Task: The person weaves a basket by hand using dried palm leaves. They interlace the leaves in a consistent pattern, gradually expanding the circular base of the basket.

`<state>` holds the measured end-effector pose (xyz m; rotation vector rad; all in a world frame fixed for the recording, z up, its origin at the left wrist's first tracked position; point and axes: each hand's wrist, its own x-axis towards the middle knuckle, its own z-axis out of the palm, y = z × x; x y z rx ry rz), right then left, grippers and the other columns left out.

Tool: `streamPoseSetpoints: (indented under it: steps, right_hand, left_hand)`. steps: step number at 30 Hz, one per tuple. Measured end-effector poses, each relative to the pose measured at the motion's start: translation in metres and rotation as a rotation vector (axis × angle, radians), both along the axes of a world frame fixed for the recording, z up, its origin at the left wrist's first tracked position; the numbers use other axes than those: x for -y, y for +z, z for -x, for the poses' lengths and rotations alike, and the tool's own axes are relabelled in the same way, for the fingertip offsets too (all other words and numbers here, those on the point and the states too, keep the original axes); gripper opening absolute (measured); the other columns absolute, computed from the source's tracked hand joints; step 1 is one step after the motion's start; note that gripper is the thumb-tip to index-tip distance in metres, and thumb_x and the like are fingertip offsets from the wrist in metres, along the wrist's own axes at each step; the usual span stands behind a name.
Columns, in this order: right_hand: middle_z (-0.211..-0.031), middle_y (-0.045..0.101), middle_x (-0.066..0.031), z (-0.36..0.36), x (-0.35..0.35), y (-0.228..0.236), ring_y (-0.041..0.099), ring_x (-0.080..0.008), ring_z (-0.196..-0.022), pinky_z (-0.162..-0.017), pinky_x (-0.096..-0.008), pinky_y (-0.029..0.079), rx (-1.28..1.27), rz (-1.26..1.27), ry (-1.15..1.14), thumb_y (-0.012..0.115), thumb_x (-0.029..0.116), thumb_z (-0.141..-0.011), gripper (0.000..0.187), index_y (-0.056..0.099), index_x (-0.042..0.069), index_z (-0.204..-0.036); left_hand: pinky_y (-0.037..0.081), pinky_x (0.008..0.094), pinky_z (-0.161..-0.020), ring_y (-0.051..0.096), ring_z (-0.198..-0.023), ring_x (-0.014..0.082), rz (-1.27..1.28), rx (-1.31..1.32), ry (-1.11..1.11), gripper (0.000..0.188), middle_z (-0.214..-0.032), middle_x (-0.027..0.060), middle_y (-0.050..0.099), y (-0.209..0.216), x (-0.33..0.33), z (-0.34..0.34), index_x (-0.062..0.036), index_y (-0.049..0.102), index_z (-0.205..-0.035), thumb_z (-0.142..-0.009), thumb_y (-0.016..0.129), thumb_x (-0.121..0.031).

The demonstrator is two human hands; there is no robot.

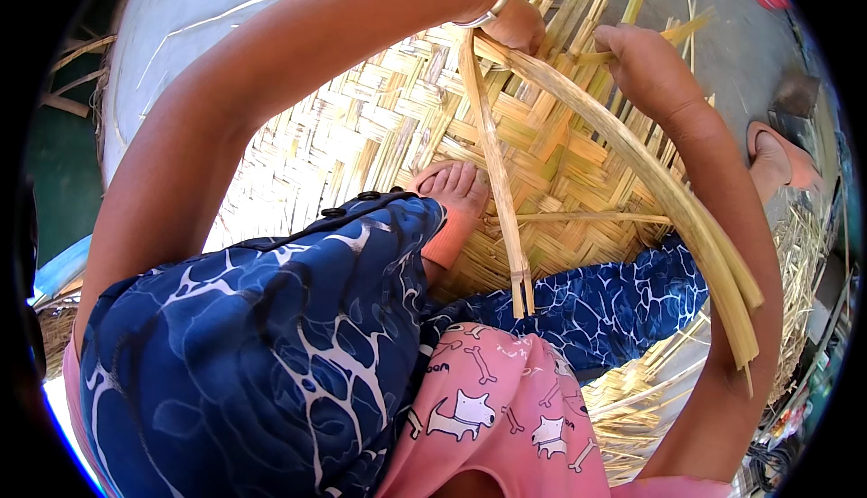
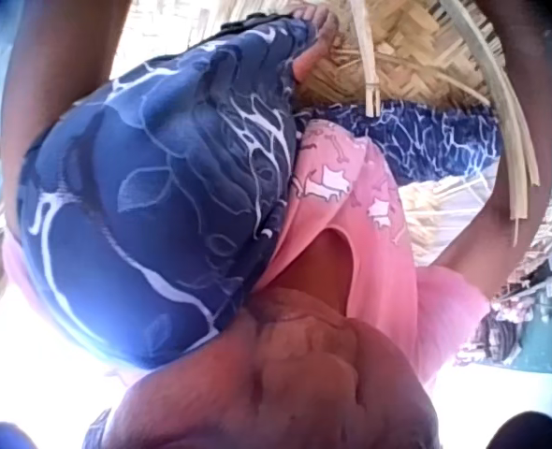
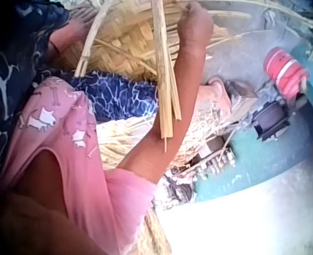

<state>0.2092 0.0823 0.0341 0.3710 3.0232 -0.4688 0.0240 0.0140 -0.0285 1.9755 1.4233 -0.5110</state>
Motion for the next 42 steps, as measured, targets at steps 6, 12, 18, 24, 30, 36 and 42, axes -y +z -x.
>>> streamPoseSetpoints:
  steps: [6,12,18,24,30,36,42]
  right_hand:
    - [-0.088,0.058,-0.0200,-0.009,-0.003,-0.026,0.055,-0.0376,-0.086,-0.076,-0.0399,0.044,-0.107,0.122,-0.157,0.053,0.002,-0.073,0.018,0.056,0.000,-0.090]
    - [-0.109,0.056,-0.0143,-0.002,0.022,-0.030,0.057,-0.0270,-0.095,-0.083,-0.0318,0.045,-0.350,0.591,-0.472,0.052,0.009,-0.073,0.036,0.057,0.000,-0.109]
    - [-0.131,0.042,-0.0114,0.003,0.054,-0.034,0.052,-0.0239,-0.107,-0.089,-0.0323,0.043,-0.659,0.671,-0.501,0.053,0.010,-0.074,0.041,0.056,0.001,-0.114]
    - [-0.131,0.040,-0.0194,-0.003,0.083,-0.031,0.044,-0.0286,-0.118,-0.098,-0.0361,0.035,-0.689,0.203,-0.423,0.060,0.012,-0.075,0.050,0.047,-0.001,-0.121]
    - [-0.105,0.059,-0.0166,0.009,0.047,-0.058,0.057,-0.0219,-0.098,-0.084,-0.0301,0.047,-0.623,1.532,-0.675,0.055,0.010,-0.081,0.037,0.049,-0.003,-0.115]
    - [-0.106,0.059,-0.0170,0.028,0.046,-0.035,0.056,-0.0261,-0.102,-0.091,-0.0391,0.044,-0.560,1.981,-0.639,0.047,0.029,-0.091,0.040,0.049,-0.005,-0.112]
    - [-0.119,0.049,-0.0217,0.041,0.035,-0.053,0.053,-0.0304,-0.106,-0.089,-0.0422,0.046,-0.523,2.232,-0.671,0.031,0.046,-0.093,0.063,0.040,-0.010,-0.121]
  left_hand:
    - [0.043,0.0362,-0.068,0.054,-0.074,0.0234,-0.083,0.127,0.187,0.022,-0.079,0.0104,0.060,0.015,0.013,-0.004,-0.0019,0.062,-0.086,-0.073,0.064,-0.019]
    - [0.045,0.0356,-0.066,0.056,-0.068,0.0241,-0.187,0.140,0.313,0.021,-0.071,0.0114,0.061,0.038,0.029,-0.002,-0.0027,0.064,-0.080,-0.071,0.065,-0.022]
    - [0.047,0.0367,-0.072,0.061,-0.076,0.0289,-0.380,0.132,0.449,0.026,-0.080,0.0141,0.064,0.035,0.036,-0.001,-0.0061,0.068,-0.087,-0.072,0.063,-0.027]
    - [0.047,0.0390,-0.068,0.059,-0.069,0.0333,-0.496,0.139,0.573,0.027,-0.072,0.0168,0.061,0.028,0.041,0.008,-0.0032,0.065,-0.080,-0.074,0.055,-0.027]
    - [0.048,0.0347,-0.057,0.060,-0.056,0.0231,-0.590,0.225,0.555,0.027,-0.061,0.0135,0.059,0.047,0.060,0.011,0.0000,0.055,-0.069,-0.078,0.055,-0.026]
    - [0.048,0.0247,-0.049,0.061,-0.053,0.0106,-0.518,0.476,0.727,0.025,-0.059,0.0069,0.059,0.061,0.087,0.016,0.0007,0.053,-0.071,-0.083,0.061,-0.019]
    - [0.048,0.0247,-0.049,0.060,-0.053,0.0109,-0.556,0.517,0.700,0.019,-0.060,0.0068,0.059,0.066,0.097,0.018,0.0018,0.057,-0.080,-0.083,0.061,-0.016]
